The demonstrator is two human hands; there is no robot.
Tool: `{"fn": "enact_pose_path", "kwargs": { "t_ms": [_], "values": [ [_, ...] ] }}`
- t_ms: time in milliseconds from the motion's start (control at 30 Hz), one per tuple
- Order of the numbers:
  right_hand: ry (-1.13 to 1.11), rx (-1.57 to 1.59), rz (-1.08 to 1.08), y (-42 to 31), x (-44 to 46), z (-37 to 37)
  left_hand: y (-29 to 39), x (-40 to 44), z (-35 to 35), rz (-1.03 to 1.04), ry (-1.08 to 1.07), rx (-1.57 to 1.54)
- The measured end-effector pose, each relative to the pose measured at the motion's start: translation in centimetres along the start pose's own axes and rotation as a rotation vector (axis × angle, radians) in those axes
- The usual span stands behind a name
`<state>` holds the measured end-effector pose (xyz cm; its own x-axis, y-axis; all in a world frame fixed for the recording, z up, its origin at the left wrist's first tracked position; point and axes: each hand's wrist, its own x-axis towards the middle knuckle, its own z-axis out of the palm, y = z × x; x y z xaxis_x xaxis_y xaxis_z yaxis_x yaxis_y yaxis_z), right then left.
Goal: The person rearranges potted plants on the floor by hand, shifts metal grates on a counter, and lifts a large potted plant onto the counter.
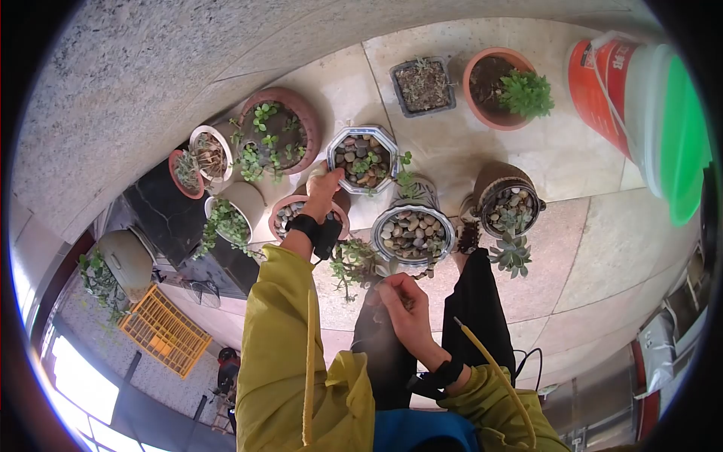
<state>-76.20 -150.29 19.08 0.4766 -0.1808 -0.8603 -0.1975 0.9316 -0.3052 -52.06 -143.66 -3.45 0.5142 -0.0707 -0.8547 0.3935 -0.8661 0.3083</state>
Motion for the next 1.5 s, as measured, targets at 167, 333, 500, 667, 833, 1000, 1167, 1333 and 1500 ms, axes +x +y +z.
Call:
{"fn": "enact_pose_path", "kwargs": {
  "t_ms": [167, 333, 500, 667, 833, 1000, 1167, 1333, 1500],
  "values": [
    [-0.012, -0.007, -0.008, 0.2, 0.0, 0.0, 0.4, 4.4, -0.1, 0.132, 0.057, -0.325],
    [-0.031, -0.038, -0.043, 0.7, 0.0, 0.0, 4.3, 5.9, 1.1, 0.050, 0.135, -0.514],
    [-0.021, -0.051, -0.102, 1.0, 0.2, -0.3, 4.4, 6.0, 1.9, -0.005, 0.077, -0.587],
    [-0.014, -0.079, -0.059, 0.4, 0.1, -0.1, 4.7, 0.0, 2.4, -0.035, -0.106, -0.813],
    [0.024, -0.002, 0.010, -0.8, 0.0, -0.6, 5.3, -3.5, 6.7, -0.041, -0.480, -0.479],
    [0.059, 0.012, -0.111, -1.5, 0.2, -2.1, 10.0, -2.3, 13.2, 0.140, -0.512, -0.550],
    [0.135, 0.088, -0.166, -2.9, 0.5, -3.1, 9.9, 1.6, 16.1, 0.141, -0.458, -0.775],
    [0.143, 0.083, -0.186, -3.0, 0.4, -4.0, 10.8, 2.4, 16.5, 0.107, -0.362, -0.612],
    [0.108, 0.105, -0.136, -2.6, 0.3, -4.0, 11.0, 2.0, 15.7, 0.071, -0.344, -0.609]
  ]
}}
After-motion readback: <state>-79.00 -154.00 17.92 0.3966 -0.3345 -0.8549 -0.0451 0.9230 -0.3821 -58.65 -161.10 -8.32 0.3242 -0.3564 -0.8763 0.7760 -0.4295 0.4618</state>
